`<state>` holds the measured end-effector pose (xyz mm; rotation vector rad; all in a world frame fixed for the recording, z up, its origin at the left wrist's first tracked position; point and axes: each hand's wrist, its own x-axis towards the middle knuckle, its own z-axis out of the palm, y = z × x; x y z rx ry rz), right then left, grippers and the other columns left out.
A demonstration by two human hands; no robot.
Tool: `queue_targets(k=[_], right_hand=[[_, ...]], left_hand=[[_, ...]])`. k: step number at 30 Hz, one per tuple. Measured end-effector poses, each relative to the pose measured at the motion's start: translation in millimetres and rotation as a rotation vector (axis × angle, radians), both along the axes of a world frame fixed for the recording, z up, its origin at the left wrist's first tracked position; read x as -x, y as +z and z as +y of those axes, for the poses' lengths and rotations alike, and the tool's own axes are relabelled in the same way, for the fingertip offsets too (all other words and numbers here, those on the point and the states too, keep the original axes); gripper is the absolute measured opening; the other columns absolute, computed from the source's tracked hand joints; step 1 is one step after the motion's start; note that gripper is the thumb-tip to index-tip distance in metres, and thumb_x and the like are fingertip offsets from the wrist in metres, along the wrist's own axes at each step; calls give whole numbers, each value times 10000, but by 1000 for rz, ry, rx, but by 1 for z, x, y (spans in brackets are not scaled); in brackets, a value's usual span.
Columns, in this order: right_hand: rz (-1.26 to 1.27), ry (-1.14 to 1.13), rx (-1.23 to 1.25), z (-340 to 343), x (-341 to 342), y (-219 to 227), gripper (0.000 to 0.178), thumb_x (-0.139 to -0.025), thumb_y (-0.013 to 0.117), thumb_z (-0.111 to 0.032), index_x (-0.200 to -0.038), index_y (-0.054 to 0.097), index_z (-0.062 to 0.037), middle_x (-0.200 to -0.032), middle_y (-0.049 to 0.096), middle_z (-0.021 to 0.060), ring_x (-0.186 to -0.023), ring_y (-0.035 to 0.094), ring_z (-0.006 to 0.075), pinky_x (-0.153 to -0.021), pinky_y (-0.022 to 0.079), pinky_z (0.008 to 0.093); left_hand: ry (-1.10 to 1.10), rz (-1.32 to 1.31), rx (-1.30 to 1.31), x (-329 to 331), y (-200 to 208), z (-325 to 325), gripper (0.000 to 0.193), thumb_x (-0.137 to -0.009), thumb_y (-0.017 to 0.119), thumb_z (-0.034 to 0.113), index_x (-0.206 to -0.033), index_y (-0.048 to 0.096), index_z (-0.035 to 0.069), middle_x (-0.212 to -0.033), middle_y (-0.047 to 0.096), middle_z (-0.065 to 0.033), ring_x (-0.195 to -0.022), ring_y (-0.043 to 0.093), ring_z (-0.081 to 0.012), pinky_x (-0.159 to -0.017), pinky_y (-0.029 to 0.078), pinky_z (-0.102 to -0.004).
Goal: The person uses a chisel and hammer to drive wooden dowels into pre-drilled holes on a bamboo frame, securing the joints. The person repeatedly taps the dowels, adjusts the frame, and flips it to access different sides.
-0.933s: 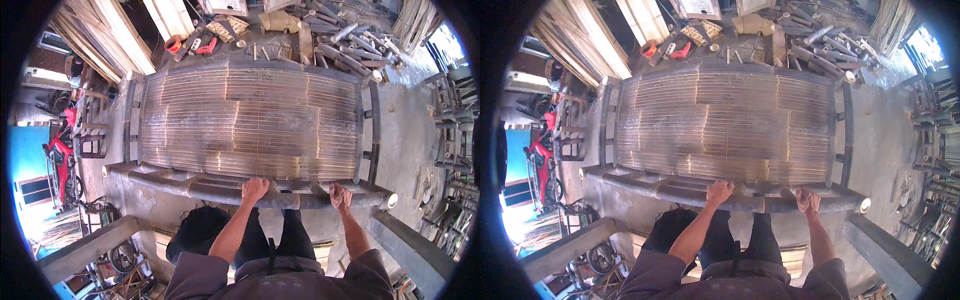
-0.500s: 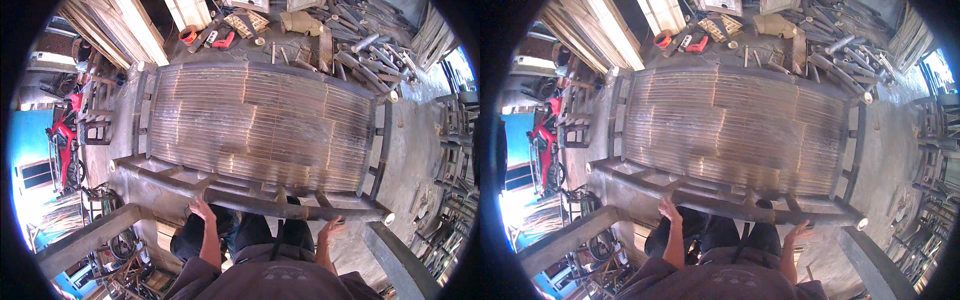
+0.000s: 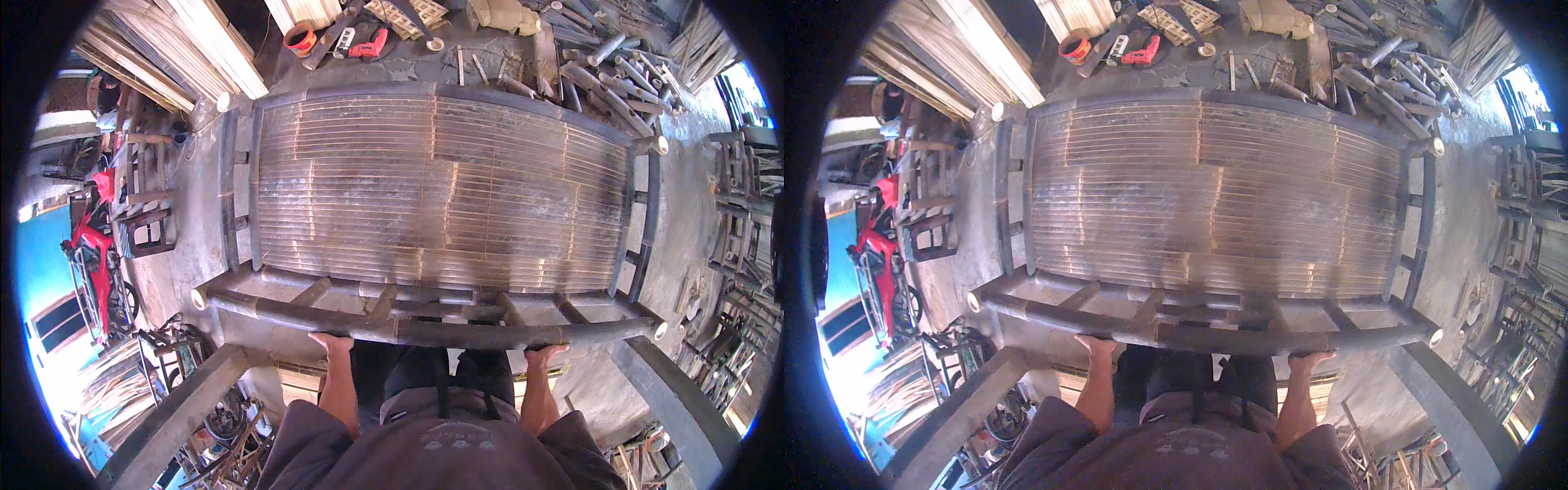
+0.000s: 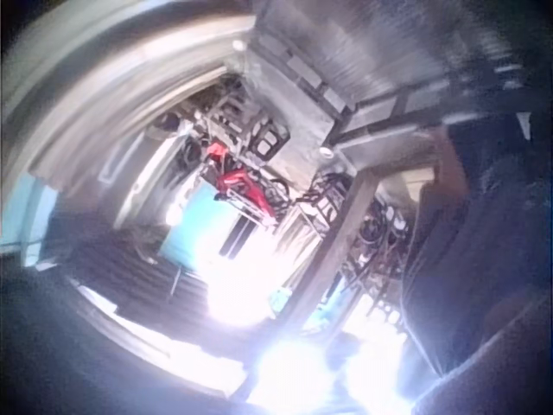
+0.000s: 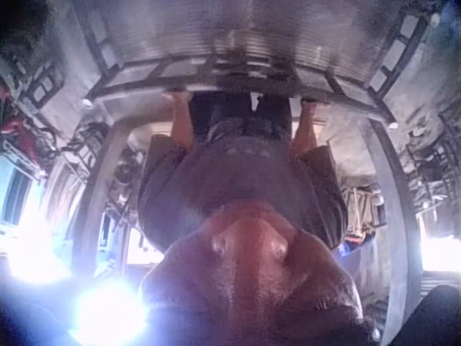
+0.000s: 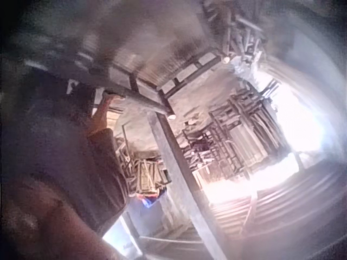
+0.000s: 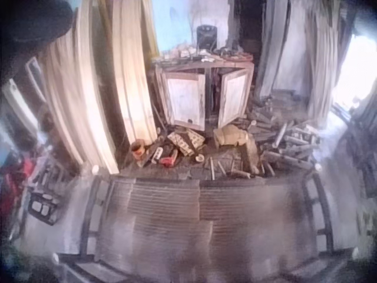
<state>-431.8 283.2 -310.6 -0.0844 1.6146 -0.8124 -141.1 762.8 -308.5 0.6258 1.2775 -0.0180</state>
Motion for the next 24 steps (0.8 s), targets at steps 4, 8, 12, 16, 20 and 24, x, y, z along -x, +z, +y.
queue_targets(k=[4, 8, 12, 16, 20, 24], right_hand=[[28, 62, 13, -8, -8, 13, 825, -839, 246, -770, -1361, 447, -164, -1444, 411, 57, -1264, 408, 315, -1077, 258, 523], [45, 94, 6, -34, -4, 26, 754, -867, 309, -738, -1319, 474, -158, -1367, 461, 44, -1241, 416, 248, -1042, 329, 479], [-140, 405, 113, -77, -7, 65, 732, -839, 380, -727, -1326, 456, -186, -1330, 487, 39, -1170, 466, 254, -962, 394, 491], [-140, 590, 284, -84, -67, 116, 700, -827, 443, -691, -1302, 475, -177, -1301, 493, 25, -1115, 495, 247, -894, 447, 453], [-141, 640, 245, -106, -94, 136, 649, -828, 509, -642, -1275, 492, -172, -1282, 501, 41, -1109, 499, 253, -859, 451, 419], [-81, 627, 358, -131, -120, 147, 744, -808, 557, -652, -1356, 418, -169, -1318, 480, 36, -1152, 476, 229, -931, 398, 400]], left_hand=[[-24, 26, 15, -8, 13, -16, 637, -842, 315, 664, -1129, 570, 155, -1128, 577, -68, -1023, 533, -304, -922, 409, -528], [-72, -129, 31, -31, 63, -36, 740, -858, 237, 705, -1292, 504, 168, -1296, 511, -70, -1172, 477, -303, -973, 382, -530], [-30, -242, 112, -73, 135, -78, 643, -903, 274, 600, -1321, 475, 154, -1338, 466, -92, -1230, 427, -326, -1026, 344, -516], [-98, -386, 228, -94, 140, -85, 796, -892, 230, 690, -1441, 322, 121, -1455, 346, -104, -1324, 325, -305, -1074, 285, -491], [-191, -548, 251, -112, 162, -105, 785, -932, 228, 660, -1468, 253, 86, -1488, 293, -106, -1350, 288, -291, -1111, 223, -468], [-223, -641, 325, -150, 183, -126, 707, -970, 329, 563, -1486, 192, 100, -1529, 229, -69, -1383, 243, -260, -1146, 167, -428]])
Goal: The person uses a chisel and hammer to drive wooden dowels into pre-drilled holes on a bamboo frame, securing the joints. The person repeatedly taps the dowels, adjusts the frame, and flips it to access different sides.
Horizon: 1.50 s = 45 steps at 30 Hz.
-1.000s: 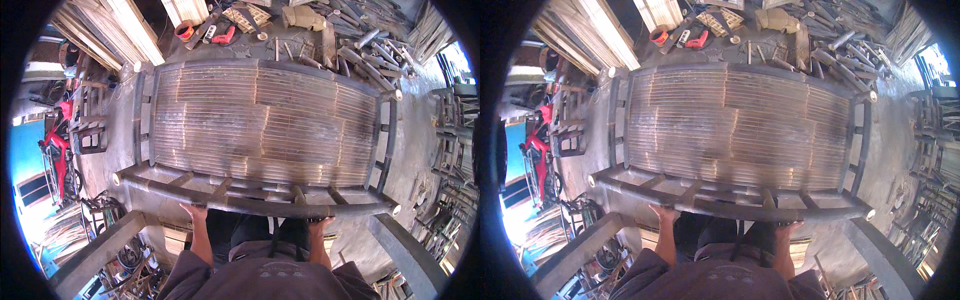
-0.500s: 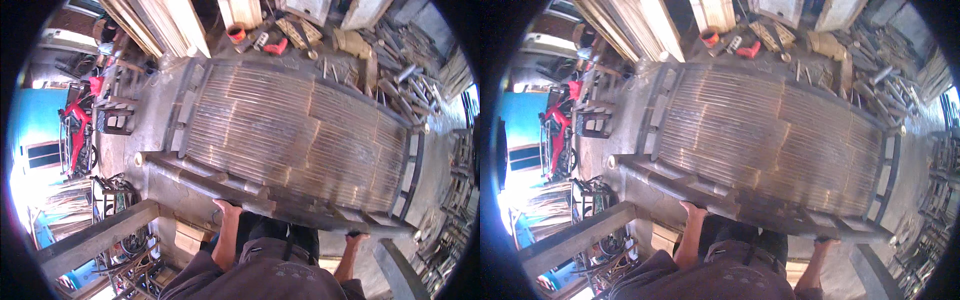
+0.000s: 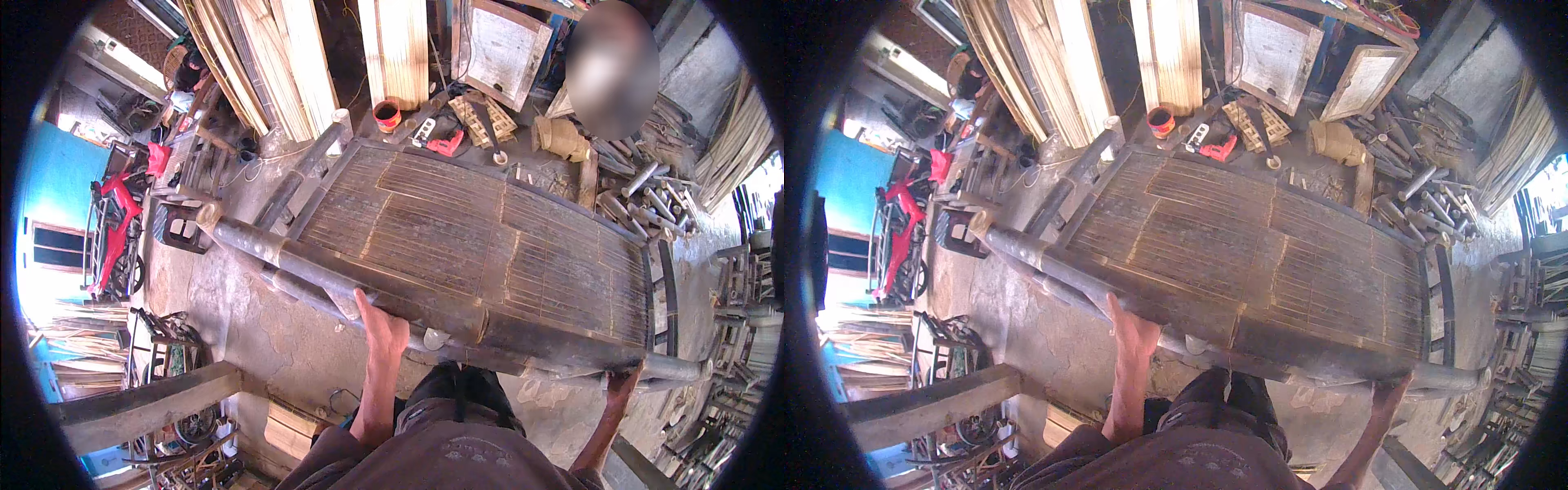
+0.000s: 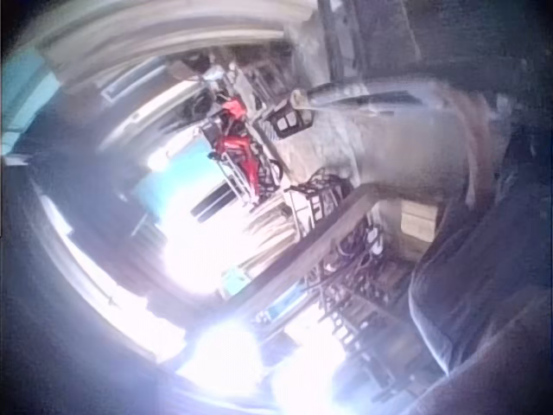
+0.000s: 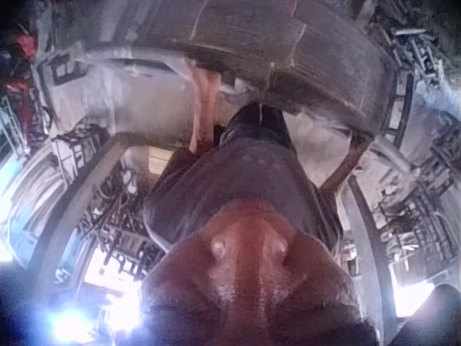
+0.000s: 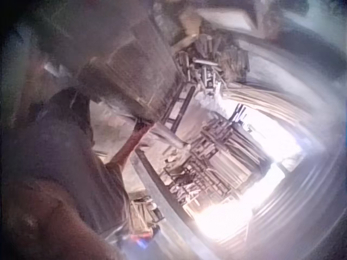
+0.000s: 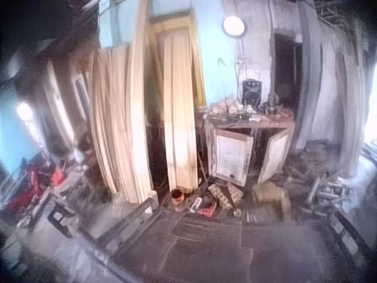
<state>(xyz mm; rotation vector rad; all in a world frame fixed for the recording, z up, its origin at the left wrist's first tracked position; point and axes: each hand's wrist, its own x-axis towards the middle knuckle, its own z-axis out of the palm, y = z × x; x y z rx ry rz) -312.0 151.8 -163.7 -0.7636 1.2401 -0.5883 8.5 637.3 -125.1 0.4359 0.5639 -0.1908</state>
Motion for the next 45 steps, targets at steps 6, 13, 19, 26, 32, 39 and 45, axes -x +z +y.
queue_targets(k=[6, 13, 19, 26, 32, 39, 45], right_hand=[[-50, 120, 107, -41, -44, 30, 739, -852, 517, -656, -1434, 309, -252, -1450, 329, 31, -1276, 379, 249, -1002, 316, 468], [-427, -13, 163, -76, -98, 34, 720, -878, 416, -677, -1425, 322, -218, -1437, 359, 62, -1304, 358, 269, -1059, 302, 470], [-69, -133, 880, -100, -139, 6, 794, -861, 391, -696, -1414, 328, -130, -1392, 410, 208, -1285, 407, 327, -1024, 387, 524], [-664, -354, 75, -87, -134, 25, 883, -820, 227, -765, -1321, 472, -80, -1270, 542, 157, -1207, 480, 339, -1029, 360, 560], [-659, -425, 74, -69, -132, 35, 961, -776, 213, -791, -1322, 484, -47, -1322, 517, 189, -1250, 454, 379, -1053, 335, 566], [-565, -432, 155, -40, -74, 37, 1033, -737, 194, -860, -1331, 475, -63, -1344, 489, 175, -1239, 445, 393, -1043, 334, 591], [-655, -336, 93, 8, -30, 46, 1004, -741, 232, -871, -1247, 542, -62, -1234, 561, 137, -1132, 514, 353, -995, 393, 548]], left_hand=[[-35, -151, -182, -57, 12, -31, 681, -946, 411, 569, -1412, 302, 84, -1442, 337, -76, -1293, 347, -248, -1104, 230, -430], [100, -3, -617, -102, 45, -79, 828, -824, 532, 690, -1387, 322, 120, -1441, 333, -74, -1284, 362, -249, -1034, 319, -451], [165, -100, -428, -127, 23, -93, 842, -827, 412, 754, -1397, 342, 139, -1412, 394, -103, -1267, 399, -305, -1028, 348, -498], [-4, -476, 359, -129, -11, -65, 491, -885, 421, 500, -1031, 619, 75, -927, 666, -164, -861, 633, -358, -852, 494, -479], [54, -306, 431, -110, -9, -50, 510, -880, 396, 493, -921, 640, 47, -845, 655, -157, -847, 623, -354, -811, 498, -501], [97, -304, 392, -68, -3, -22, 480, -859, 428, 503, -948, 644, 83, -827, 665, -152, -809, 634, -350, -786, 513, -511], [9, -524, 280, -3, -4, 63, 404, -865, 478, 417, -1021, 668, 96, -955, 677, -129, -907, 632, -321, -871, 492, -490]])
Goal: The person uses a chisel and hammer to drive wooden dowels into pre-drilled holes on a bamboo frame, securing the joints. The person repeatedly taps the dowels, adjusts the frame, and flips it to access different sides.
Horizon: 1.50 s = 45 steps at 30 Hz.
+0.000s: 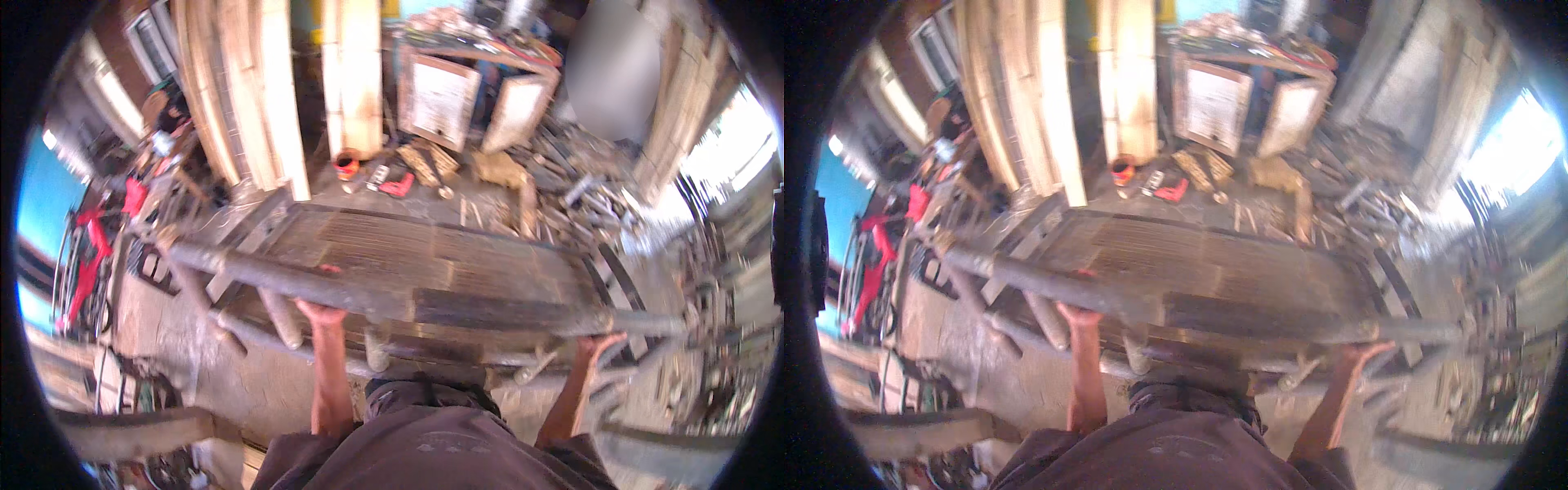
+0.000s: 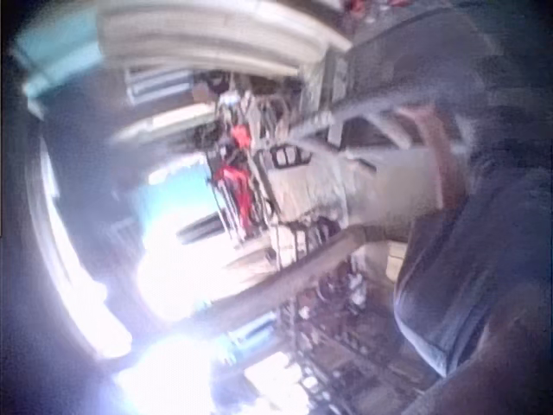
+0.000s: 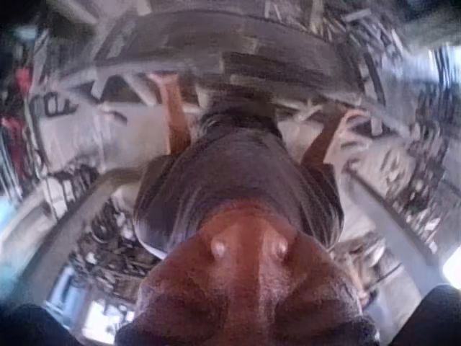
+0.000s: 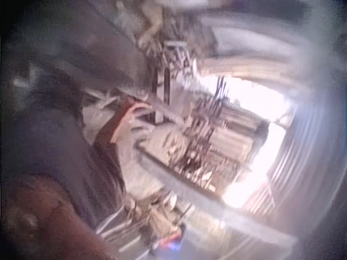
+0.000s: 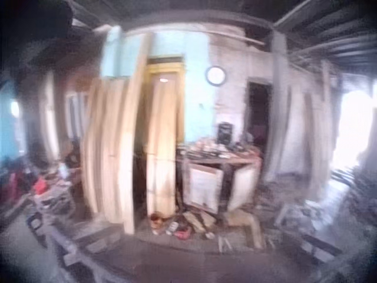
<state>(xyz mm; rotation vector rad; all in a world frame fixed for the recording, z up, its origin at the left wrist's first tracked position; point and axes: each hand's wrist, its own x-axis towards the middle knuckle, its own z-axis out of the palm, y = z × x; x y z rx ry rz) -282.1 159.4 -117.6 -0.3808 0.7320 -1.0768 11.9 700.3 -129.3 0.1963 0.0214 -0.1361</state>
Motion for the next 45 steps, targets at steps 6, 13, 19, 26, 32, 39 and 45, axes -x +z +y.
queue_targets(k=[6, 13, 19, 26, 32, 39, 45], right_hand=[[-41, 85, 16, 34, 32, -4, 967, -800, 190, -831, -1126, 615, -26, -1071, 644, 130, -991, 589, 317, -918, 462, 467], [4, 23, -134, 72, 26, 57, 960, -807, 196, -826, -1103, 612, -12, -998, 661, 120, -948, 601, 287, -841, 499, 453], [4, 35, -194, 72, 29, 65, 980, -771, 260, -857, -1149, 572, -8, -1002, 633, 122, -902, 589, 269, -799, 500, 415], [60, 27, -286, 82, 23, 72, 978, -754, 294, -866, -1072, 594, 9, -952, 641, 115, -846, 597, 269, -770, 508, 413], [50, 81, -248, 76, 12, 66, 1027, -744, 287, -878, -1120, 592, 28, -1072, 606, 137, -977, 552, 289, -863, 464, 441], [-55, 70, -241, 49, -69, 79, 970, -762, 291, -862, -1220, 520, -38, -1122, 581, 138, -1013, 532, 313, -908, 443, 471], [542, 41, 127, 56, -90, 50, 856, -879, 274, -740, -1191, 578, -4, -1135, 616, 160, -1017, 580, 299, -901, 453, 383]], left_hand=[[-156, 22, -12, 34, -4, 48, 364, -886, 495, 322, -1061, 635, 36, -1058, 654, -115, -1039, 596, -274, -997, 416, -457], [-244, -19, -86, 64, 37, 76, 328, -898, 518, 284, -1115, 604, 54, -1114, 634, -71, -1110, 567, -245, -1027, 395, -468], [-170, 71, -120, 78, 30, 92, 317, -922, 472, 272, -1108, 586, 42, -1097, 623, -88, -1094, 570, -245, -1040, 389, -444], [-197, 163, -43, 95, 31, 110, 287, -931, 462, 265, -1121, 557, 72, -1100, 610, -88, -1095, 563, -239, -1045, 379, -436], [-178, 93, -222, 72, 26, 112, 323, -936, 447, 305, -1132, 564, 77, -1120, 605, -76, -1096, 551, -238, -1051, 366, -418], [210, -485, -1336, -5, -14, 116, 450, -911, 510, 314, -1239, 503, 6, -1184, 560, -149, -1173, 492, -304, -1046, 340, -477], [231, -87, -1495, 53, 20, -4, 734, -950, 348, 554, -1408, 323, -20, -1406, 373, -204, -1296, 356, -338, -1079, 264, -477]])
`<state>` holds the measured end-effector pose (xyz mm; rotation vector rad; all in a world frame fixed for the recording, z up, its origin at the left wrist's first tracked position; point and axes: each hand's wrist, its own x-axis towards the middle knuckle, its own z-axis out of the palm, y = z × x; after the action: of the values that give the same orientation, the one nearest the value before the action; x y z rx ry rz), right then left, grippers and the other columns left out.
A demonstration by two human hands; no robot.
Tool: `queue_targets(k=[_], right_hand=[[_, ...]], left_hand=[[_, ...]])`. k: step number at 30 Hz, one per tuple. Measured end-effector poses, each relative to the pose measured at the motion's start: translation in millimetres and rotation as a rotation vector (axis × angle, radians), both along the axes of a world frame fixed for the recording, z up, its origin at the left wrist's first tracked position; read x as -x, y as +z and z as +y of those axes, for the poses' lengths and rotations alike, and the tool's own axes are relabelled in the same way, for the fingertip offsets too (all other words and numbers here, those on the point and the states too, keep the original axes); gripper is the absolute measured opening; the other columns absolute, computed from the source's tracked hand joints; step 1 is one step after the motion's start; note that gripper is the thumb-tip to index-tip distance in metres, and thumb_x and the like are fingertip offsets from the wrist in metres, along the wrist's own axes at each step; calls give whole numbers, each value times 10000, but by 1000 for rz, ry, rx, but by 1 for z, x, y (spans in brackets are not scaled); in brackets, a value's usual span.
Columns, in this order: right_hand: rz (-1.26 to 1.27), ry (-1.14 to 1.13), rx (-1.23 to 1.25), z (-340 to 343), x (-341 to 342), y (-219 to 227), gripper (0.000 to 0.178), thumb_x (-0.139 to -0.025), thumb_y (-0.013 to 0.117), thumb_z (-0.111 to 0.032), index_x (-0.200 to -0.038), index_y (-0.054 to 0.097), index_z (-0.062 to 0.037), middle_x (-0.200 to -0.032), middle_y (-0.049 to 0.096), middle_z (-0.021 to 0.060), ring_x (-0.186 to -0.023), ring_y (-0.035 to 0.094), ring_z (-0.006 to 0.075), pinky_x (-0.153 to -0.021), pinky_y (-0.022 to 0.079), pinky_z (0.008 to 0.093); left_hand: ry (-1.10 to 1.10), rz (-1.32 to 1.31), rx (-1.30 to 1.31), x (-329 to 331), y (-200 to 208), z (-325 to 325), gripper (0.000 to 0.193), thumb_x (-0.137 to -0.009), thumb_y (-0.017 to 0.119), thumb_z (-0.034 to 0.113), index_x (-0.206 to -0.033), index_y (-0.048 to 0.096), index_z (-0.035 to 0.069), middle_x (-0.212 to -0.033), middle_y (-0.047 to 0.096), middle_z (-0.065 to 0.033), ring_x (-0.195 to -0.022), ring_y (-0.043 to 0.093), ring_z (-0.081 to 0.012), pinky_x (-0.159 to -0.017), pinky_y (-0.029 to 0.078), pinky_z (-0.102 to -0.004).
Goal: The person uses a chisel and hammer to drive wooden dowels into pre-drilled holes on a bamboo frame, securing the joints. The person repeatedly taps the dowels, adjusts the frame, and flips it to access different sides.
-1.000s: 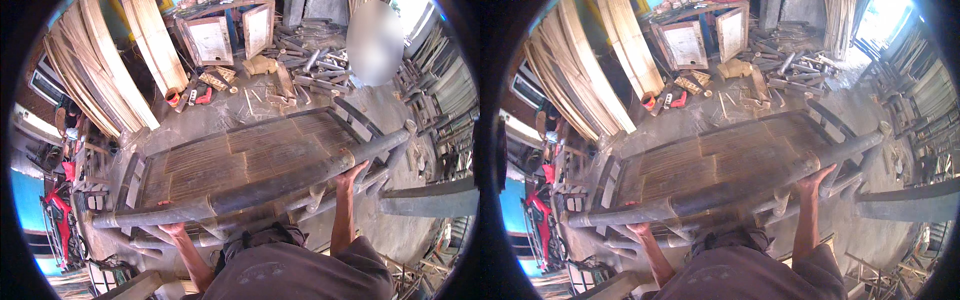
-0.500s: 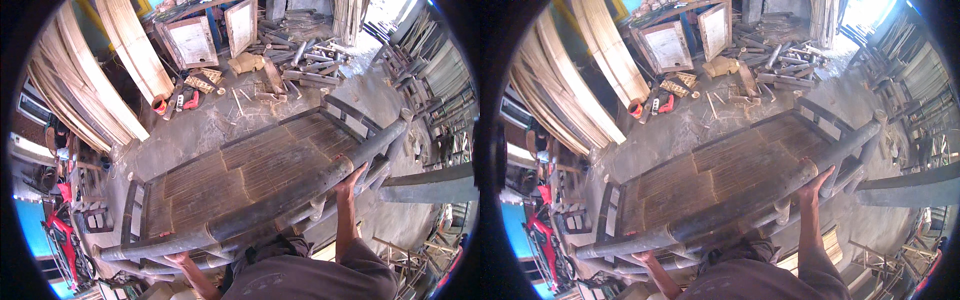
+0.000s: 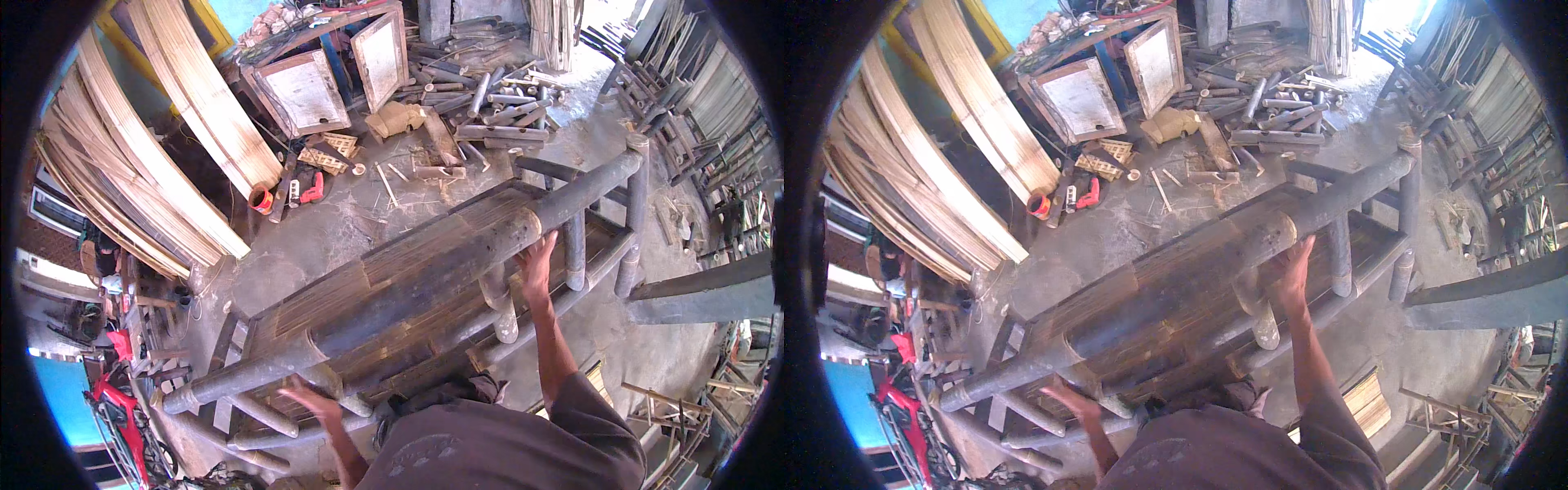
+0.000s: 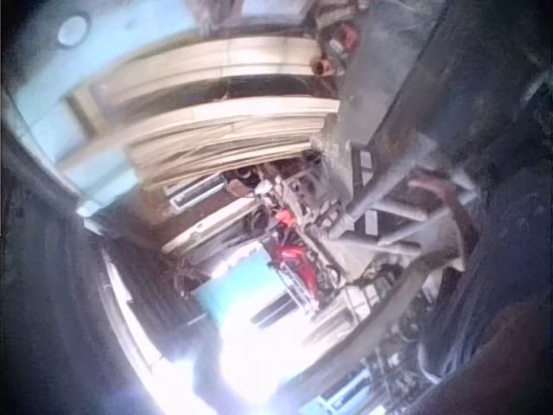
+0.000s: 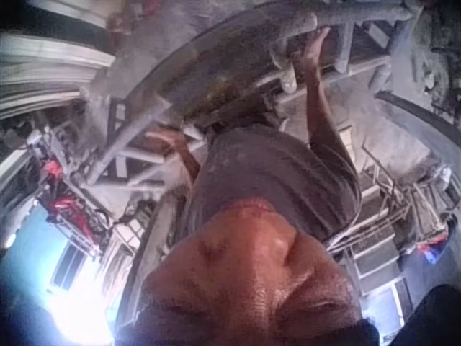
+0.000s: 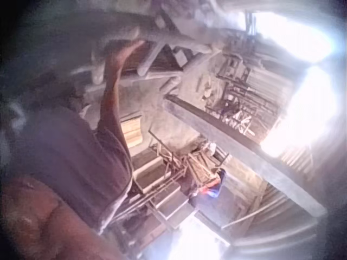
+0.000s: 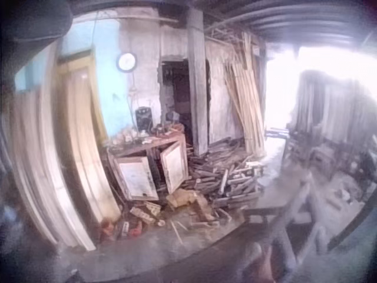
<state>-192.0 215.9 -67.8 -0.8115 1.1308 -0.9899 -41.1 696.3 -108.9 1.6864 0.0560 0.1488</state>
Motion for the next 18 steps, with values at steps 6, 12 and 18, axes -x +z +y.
queue_targets(k=[6, 12, 18], right_hand=[[671, 691, 400, 80, 71, -59, 550, -963, 405, -425, -1326, 442, -14, -1182, 581, 252, -1108, 563, 359, -954, 412, 426], [749, 788, 312, 60, 42, -46, 628, -888, 488, -554, -1294, 487, -75, -1034, 647, 233, -965, 622, 388, -846, 464, 442], [898, 679, 330, 59, 13, -50, 743, -861, 456, -645, -1321, 477, -61, -1050, 644, 233, -995, 610, 399, -872, 451, 461]], left_hand=[[-42, 511, -373, 35, 4, -7, 745, -934, 398, 584, -1389, 368, -5, -1326, 472, -243, -1197, 463, -350, -1013, 343, -416], [-227, 346, -606, 18, -45, 17, 752, -906, 462, 585, -1270, 488, -72, -1190, 573, -245, -1073, 548, -373, -923, 408, -424], [-143, 414, -653, 0, -3, -21, 729, -900, 462, 585, -1280, 500, -36, -1237, 554, -265, -1135, 531, -412, -936, 410, -453]])
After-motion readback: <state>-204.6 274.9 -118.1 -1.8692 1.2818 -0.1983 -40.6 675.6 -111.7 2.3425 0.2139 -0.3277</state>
